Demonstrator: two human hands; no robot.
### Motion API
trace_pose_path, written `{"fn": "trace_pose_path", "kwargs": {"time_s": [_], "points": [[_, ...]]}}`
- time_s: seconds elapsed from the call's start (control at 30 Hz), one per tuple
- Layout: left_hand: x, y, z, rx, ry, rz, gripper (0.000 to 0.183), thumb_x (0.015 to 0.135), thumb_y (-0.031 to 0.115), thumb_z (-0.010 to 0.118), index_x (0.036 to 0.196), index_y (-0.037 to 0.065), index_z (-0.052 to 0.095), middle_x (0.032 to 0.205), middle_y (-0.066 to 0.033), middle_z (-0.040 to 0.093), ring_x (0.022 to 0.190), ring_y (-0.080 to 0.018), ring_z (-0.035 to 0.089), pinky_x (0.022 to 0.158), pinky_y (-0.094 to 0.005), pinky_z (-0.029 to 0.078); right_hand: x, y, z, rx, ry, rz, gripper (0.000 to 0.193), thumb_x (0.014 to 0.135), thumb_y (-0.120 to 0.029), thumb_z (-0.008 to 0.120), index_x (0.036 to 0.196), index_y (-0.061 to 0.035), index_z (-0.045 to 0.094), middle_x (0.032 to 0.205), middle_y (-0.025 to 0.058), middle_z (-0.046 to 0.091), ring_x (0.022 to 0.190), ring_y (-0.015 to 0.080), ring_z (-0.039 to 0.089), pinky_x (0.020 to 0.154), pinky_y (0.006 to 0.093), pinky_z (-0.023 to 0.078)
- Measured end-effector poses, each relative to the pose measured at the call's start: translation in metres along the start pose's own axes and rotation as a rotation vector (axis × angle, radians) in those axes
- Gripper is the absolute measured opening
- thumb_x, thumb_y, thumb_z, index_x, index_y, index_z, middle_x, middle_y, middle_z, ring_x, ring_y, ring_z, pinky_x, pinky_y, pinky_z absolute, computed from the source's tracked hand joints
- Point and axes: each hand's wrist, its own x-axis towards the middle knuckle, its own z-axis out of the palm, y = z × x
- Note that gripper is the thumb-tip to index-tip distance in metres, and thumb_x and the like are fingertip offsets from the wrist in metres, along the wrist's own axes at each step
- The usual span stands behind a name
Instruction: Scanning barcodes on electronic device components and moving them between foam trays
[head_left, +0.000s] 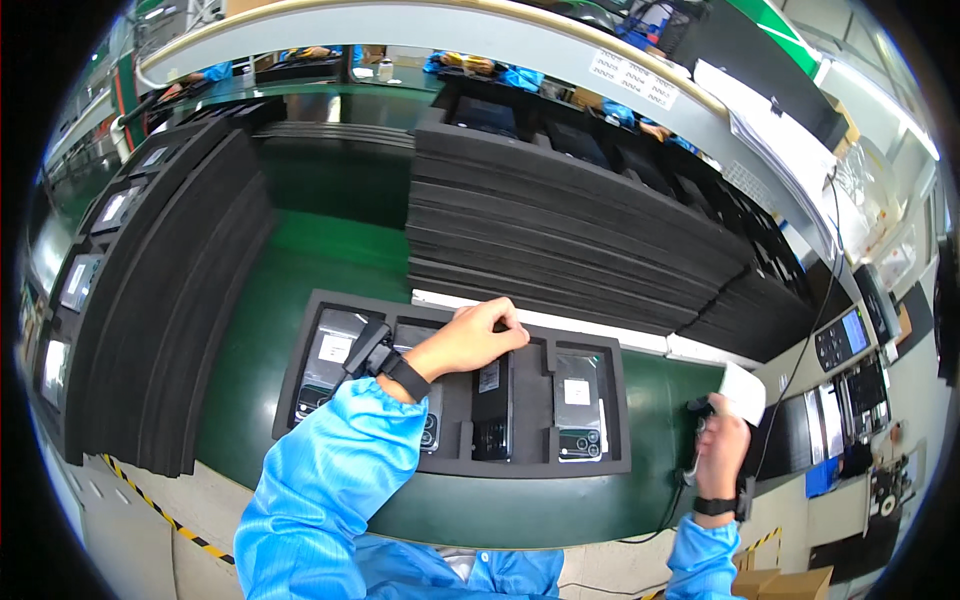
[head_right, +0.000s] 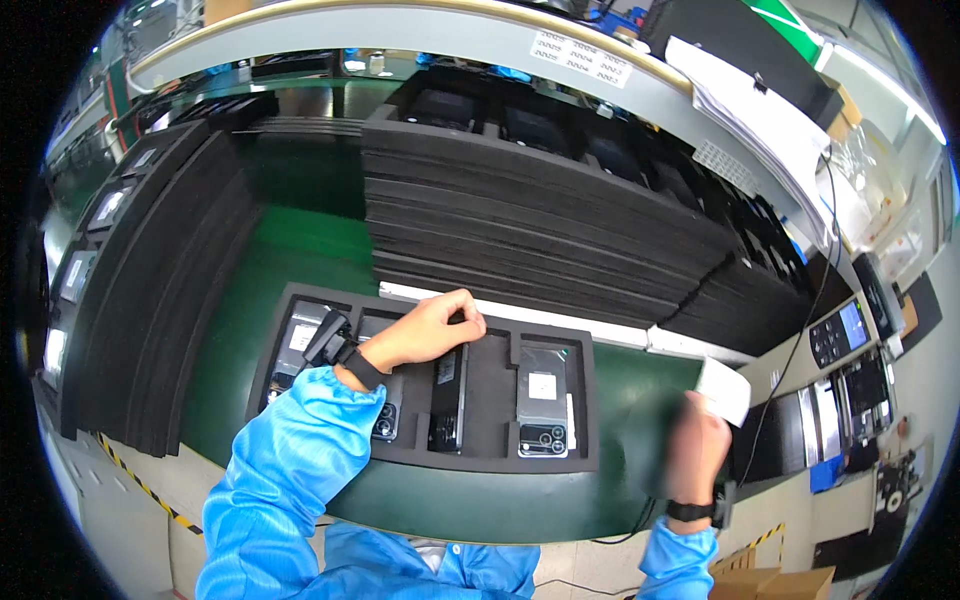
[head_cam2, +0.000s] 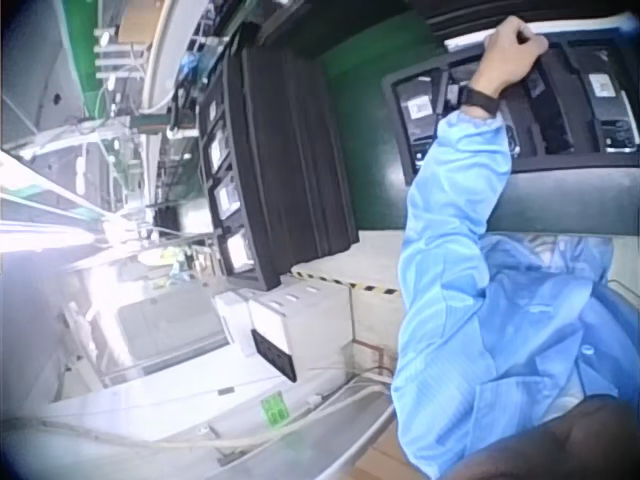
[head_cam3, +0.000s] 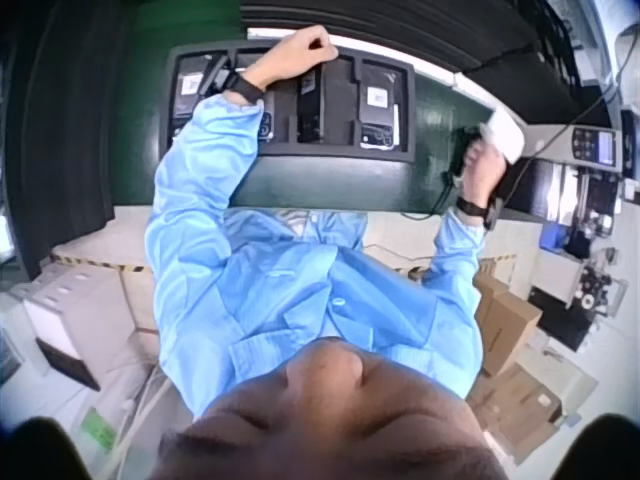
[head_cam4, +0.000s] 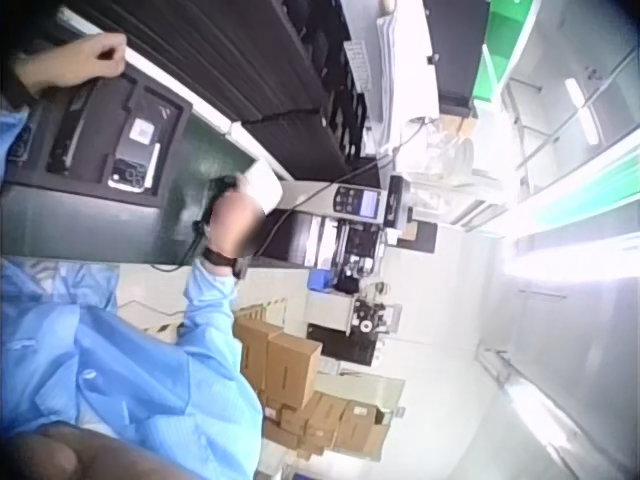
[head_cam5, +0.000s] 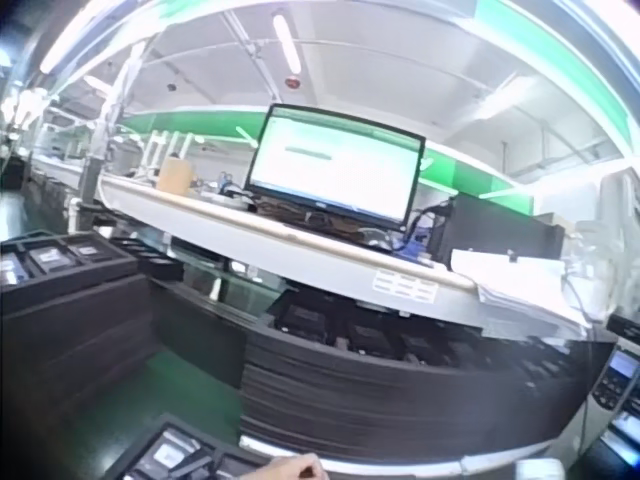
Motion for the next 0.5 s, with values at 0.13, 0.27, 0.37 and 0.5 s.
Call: {"fn": "trace_pose_path", "kwargs": {"time_s": [0.13, 0.27, 0.37, 0.5], "points": [[0.002, -0.006, -0.002, -0.077, -0.022, -0.002, 0.022, 0.089, 0.022, 0.073, 0.089, 0.003, 0.061, 0.096, -0.0098, 0.074, 0.093, -0.0188, 0.069, 0.085, -0.0349, 0.054, -0.056, -0.024, 0.089, -0.47, -0.783, 0.102, 0.023, 0.102, -0.024, 0.062, 0.095, -0.0058, 0.074, 0.067, -0.0009, 0.065, 0.052, 0.0055, 0.058, 0.042, 0.0203, 0.041], [-0.001, 0.001, -0.005, 0.007, -0.01, 0.038, 0.024, 0.088, 0.023, 0.073, 0.089, 0.003, 0.061, 0.093, -0.0093, 0.073, 0.09, -0.019, 0.068, 0.082, -0.0348, 0.053, -0.085, -0.034, 0.147, -0.731, -1.291, 0.203, 0.031, 0.101, -0.031, 0.065, 0.09, -0.0026, 0.072, 0.066, 0.0005, 0.062, 0.053, 0.0078, 0.057, 0.048, 0.0255, 0.045], [-0.003, 0.008, -0.007, 0.061, -0.053, -0.042, 0.018, 0.092, 0.015, 0.071, 0.088, 0.005, 0.057, 0.104, -0.0098, 0.066, 0.106, -0.0203, 0.063, 0.095, -0.0362, 0.049, -0.088, -0.033, 0.164, -0.86, -1.328, 0.218, 0.035, 0.098, -0.034, 0.071, 0.083, -0.002, 0.072, 0.062, 0.0003, 0.06, 0.05, 0.0078, 0.055, 0.047, 0.0259, 0.044], [-0.007, 0.015, -0.003, 0.243, -0.035, 0.031, 0.025, 0.091, 0.029, 0.072, 0.096, 0.007, 0.062, 0.112, -0.0132, 0.063, 0.11, -0.0287, 0.061, 0.098, -0.0406, 0.048, -0.082, -0.019, 0.14, -0.757, -1.071, 0.086, 0.04, 0.093, -0.033, 0.077, 0.07, -0.0021, 0.066, 0.058, 0.0002, 0.058, 0.048, 0.007, 0.053, 0.044, 0.0262, 0.041]]}}
